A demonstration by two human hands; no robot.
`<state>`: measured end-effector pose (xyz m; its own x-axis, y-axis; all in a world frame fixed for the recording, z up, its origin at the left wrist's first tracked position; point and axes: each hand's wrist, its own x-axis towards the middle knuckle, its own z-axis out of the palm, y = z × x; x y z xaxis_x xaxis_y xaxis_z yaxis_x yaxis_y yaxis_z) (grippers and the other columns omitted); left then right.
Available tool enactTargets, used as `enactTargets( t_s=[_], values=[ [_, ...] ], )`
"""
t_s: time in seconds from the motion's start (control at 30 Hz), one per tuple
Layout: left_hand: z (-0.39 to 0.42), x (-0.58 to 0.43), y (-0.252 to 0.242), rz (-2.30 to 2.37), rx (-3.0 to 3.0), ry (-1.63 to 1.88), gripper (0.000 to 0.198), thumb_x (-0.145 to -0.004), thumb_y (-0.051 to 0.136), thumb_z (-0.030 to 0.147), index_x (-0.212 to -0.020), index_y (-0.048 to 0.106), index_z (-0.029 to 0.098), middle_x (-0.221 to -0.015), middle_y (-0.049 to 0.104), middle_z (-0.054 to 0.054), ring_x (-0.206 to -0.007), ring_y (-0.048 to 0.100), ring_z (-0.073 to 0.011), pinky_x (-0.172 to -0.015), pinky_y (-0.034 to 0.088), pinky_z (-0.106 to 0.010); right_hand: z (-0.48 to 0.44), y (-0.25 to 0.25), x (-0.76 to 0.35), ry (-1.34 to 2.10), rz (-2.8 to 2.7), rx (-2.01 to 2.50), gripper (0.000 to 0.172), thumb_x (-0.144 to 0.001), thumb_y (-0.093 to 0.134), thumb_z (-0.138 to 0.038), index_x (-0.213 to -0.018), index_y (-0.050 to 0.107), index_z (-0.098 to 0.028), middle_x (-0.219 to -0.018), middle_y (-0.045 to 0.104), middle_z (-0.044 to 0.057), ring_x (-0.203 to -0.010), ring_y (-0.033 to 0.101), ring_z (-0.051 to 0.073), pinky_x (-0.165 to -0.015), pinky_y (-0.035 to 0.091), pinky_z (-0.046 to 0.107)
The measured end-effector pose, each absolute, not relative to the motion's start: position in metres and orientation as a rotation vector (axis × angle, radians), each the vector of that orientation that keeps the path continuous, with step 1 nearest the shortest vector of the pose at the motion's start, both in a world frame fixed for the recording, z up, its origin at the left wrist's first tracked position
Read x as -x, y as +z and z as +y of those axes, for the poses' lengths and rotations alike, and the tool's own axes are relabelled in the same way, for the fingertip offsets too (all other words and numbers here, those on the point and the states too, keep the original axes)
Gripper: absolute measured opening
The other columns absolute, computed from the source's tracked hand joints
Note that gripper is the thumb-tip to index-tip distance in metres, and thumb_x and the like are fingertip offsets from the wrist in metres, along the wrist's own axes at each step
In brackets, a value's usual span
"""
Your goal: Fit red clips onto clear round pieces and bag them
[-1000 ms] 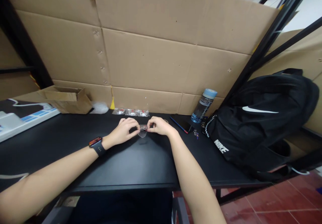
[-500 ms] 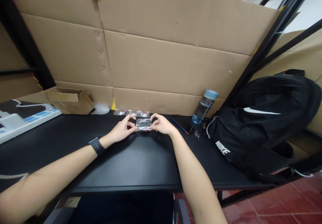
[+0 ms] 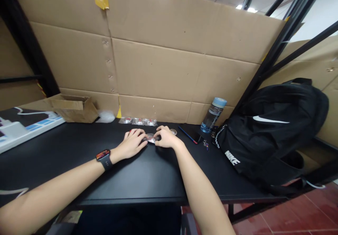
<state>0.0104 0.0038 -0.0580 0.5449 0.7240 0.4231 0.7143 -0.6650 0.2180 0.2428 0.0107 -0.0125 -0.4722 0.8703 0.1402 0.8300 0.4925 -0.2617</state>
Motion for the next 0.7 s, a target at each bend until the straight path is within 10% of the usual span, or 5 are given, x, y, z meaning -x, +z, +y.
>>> enactTargets(
  t_s=[0.13, 0.5, 0.7],
  values=[
    [0.006, -0.008, -0.057, 1.184, -2.772, 0.723, 0.028, -0.092, 0.051, 0.034, -0.118, 0.058, 0.025, -0.134, 0.059, -0.009, -0.134, 0.036, -0.0342, -0.105, 0.027, -0.055, 0.012, -0.019, -0.241, 0.237, -2.552, 1.516, 0.051, -0.07, 0.082, -0.044, -0.117, 0.073, -0.027, -0.149, 0.043, 0.011, -0.136, 0.034, 0.035, -0.109, 0.032, 0.05],
    [0.012, -0.014, -0.059, 1.218, -2.568, 0.9, 0.026, -0.101, 0.039, 0.028, -0.126, 0.047, 0.03, -0.103, 0.072, -0.001, -0.105, 0.059, -0.0223, -0.095, 0.028, -0.041, 0.01, -0.009, -0.243, 0.325, -2.447, 1.532, 0.033, -0.097, 0.053, -0.044, -0.098, 0.079, -0.024, -0.135, 0.056, 0.011, -0.126, 0.047, 0.03, -0.106, 0.038, 0.045],
    [0.01, -0.014, -0.057, 1.254, -2.519, 0.952, 0.032, -0.098, 0.045, 0.024, -0.13, 0.043, 0.029, -0.092, 0.071, 0.001, -0.1, 0.061, -0.0214, -0.09, 0.027, -0.038, 0.014, -0.011, -0.249, 0.343, -2.461, 1.489, 0.014, -0.085, 0.073, -0.032, -0.095, 0.077, -0.023, -0.134, 0.056, 0.009, -0.123, 0.05, 0.027, -0.105, 0.038, 0.042]
  ],
)
